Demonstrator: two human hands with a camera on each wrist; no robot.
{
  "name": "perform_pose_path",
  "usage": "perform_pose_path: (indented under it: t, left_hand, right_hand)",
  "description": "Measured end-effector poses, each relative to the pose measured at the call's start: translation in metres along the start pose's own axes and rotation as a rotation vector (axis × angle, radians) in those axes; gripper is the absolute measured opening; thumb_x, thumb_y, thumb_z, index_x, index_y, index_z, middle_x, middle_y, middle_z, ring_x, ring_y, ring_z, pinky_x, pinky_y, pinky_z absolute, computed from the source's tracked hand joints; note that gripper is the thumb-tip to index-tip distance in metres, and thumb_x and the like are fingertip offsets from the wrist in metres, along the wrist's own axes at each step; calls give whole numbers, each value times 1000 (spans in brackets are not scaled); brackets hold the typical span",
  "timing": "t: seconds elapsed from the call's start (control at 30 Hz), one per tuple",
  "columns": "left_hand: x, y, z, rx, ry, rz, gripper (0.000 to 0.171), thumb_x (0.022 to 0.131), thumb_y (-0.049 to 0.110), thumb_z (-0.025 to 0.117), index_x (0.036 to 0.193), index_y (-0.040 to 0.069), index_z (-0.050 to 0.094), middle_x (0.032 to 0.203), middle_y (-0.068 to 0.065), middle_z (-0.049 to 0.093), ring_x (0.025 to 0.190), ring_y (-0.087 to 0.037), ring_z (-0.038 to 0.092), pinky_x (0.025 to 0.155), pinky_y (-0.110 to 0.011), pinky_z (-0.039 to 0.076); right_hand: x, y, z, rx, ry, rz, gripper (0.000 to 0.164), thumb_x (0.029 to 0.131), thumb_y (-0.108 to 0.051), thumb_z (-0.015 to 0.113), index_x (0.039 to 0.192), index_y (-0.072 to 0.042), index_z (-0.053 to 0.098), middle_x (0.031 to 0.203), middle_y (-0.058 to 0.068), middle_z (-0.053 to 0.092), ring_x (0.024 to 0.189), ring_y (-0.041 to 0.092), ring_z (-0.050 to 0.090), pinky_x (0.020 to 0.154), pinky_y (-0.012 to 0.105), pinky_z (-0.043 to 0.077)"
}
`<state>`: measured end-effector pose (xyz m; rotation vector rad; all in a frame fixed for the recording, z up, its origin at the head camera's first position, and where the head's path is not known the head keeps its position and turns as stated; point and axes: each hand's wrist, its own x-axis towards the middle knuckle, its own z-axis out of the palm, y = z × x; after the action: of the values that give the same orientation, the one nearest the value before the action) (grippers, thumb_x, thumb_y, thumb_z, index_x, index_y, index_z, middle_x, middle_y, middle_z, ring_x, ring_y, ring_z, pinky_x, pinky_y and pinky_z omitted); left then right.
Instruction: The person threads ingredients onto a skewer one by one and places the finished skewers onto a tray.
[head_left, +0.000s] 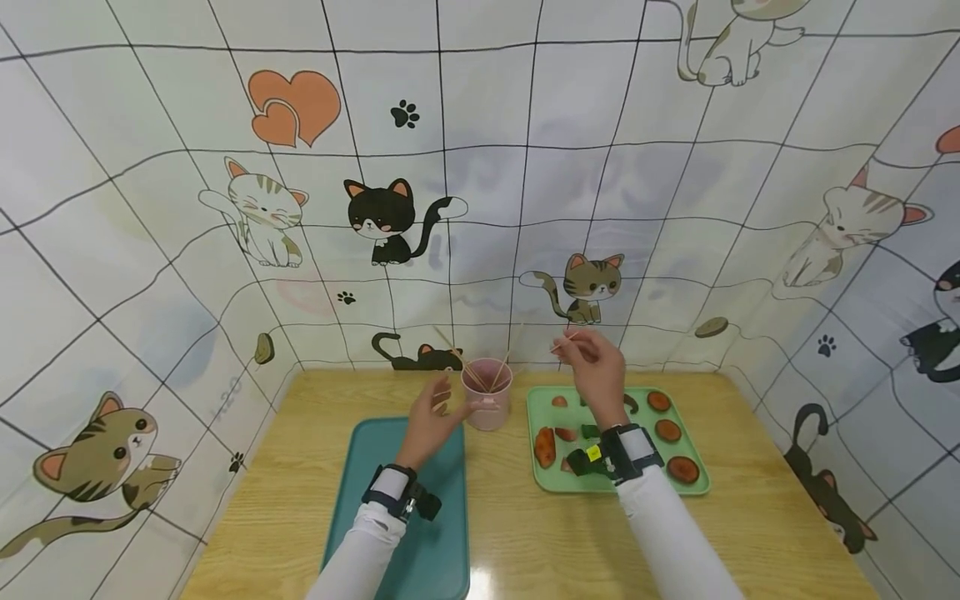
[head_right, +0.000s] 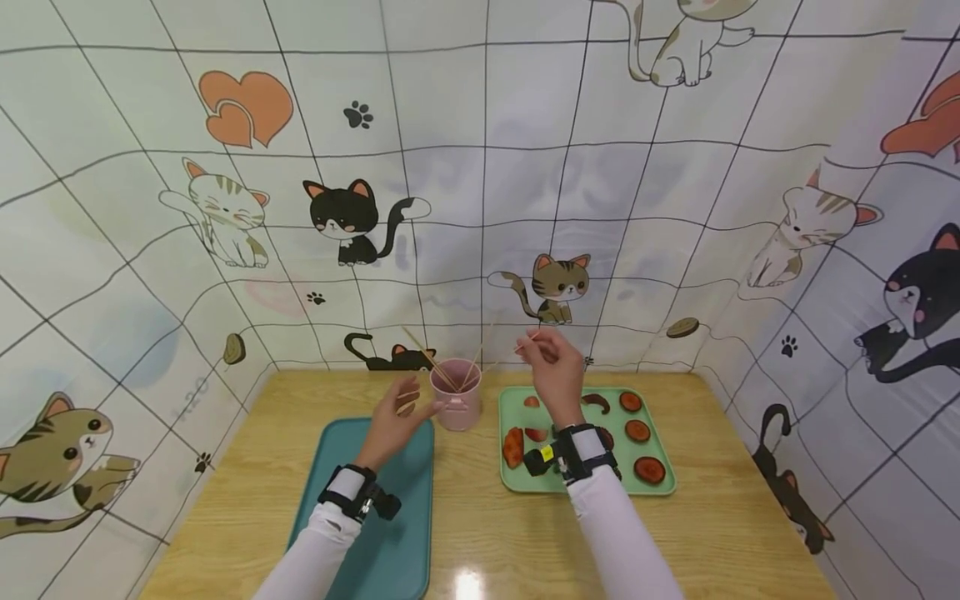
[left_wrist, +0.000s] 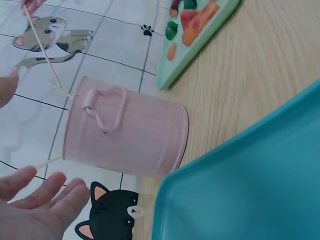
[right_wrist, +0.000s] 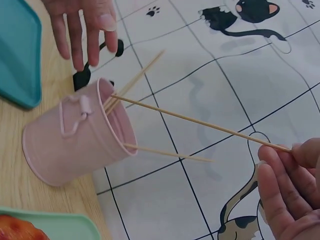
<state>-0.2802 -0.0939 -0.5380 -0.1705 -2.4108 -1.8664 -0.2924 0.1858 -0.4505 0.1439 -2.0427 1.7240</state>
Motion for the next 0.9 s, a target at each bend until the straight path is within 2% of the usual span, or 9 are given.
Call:
perform_pose_path:
  t: [0.17, 0.27, 0.37, 0.63, 0.73, 0.9]
  left_hand:
    - [-20, 7, -2, -18, -23, 32, 63, 94, 39, 75, 146, 12, 52, 143, -16, 59, 133, -31, 58, 111, -49, 47]
    - [-32, 12, -2, 2, -48, 57, 53, 97, 38, 71, 141, 10, 58, 137, -11, 65, 128, -26, 62, 106, -44, 51]
    - [-44, 19, -1, 13, -105, 91, 48, 99, 34, 69, 138, 6, 61, 133, -12, 67, 124, -27, 65, 102, -40, 54]
    - [-68, 31, 5, 19, -255, 96, 35, 100, 27, 69, 132, 12, 66, 124, -10, 72, 113, -24, 70, 89, -25, 56]
    - [-76, 29, 6, -6, -308, 90, 34, 100, 20, 69, 131, 8, 66, 116, -14, 74, 103, -28, 73, 83, -27, 59]
    - [-86, 24, 5, -51, -392, 61, 29, 102, 16, 65, 127, 3, 68, 105, -21, 75, 87, -31, 75, 76, -40, 62]
  right_hand:
    - [-19, -3, -4, 25, -39, 85, 26, 100, -25, 70, 116, -5, 69, 108, 20, 77, 89, 20, 78, 79, 27, 61]
    - [-32, -1, -3, 17, -74, 124, 28, 100, -28, 69, 117, -5, 69, 108, 19, 77, 88, 18, 77, 79, 27, 61]
    - [-45, 1, -2, 25, -101, 166, 30, 100, -29, 69, 117, -5, 69, 107, 18, 77, 87, 16, 77, 79, 28, 61]
    - [-76, 4, 3, 84, -149, 312, 28, 98, -27, 72, 118, -7, 69, 102, 12, 79, 92, 23, 78, 80, 29, 61]
    - [-85, 5, 5, 106, -160, 344, 30, 97, -29, 74, 118, -8, 70, 102, 10, 79, 93, 25, 77, 81, 30, 61]
    - [-94, 10, 7, 134, -205, 330, 28, 96, -27, 74, 117, -9, 71, 105, 14, 78, 92, 23, 77, 84, 35, 61]
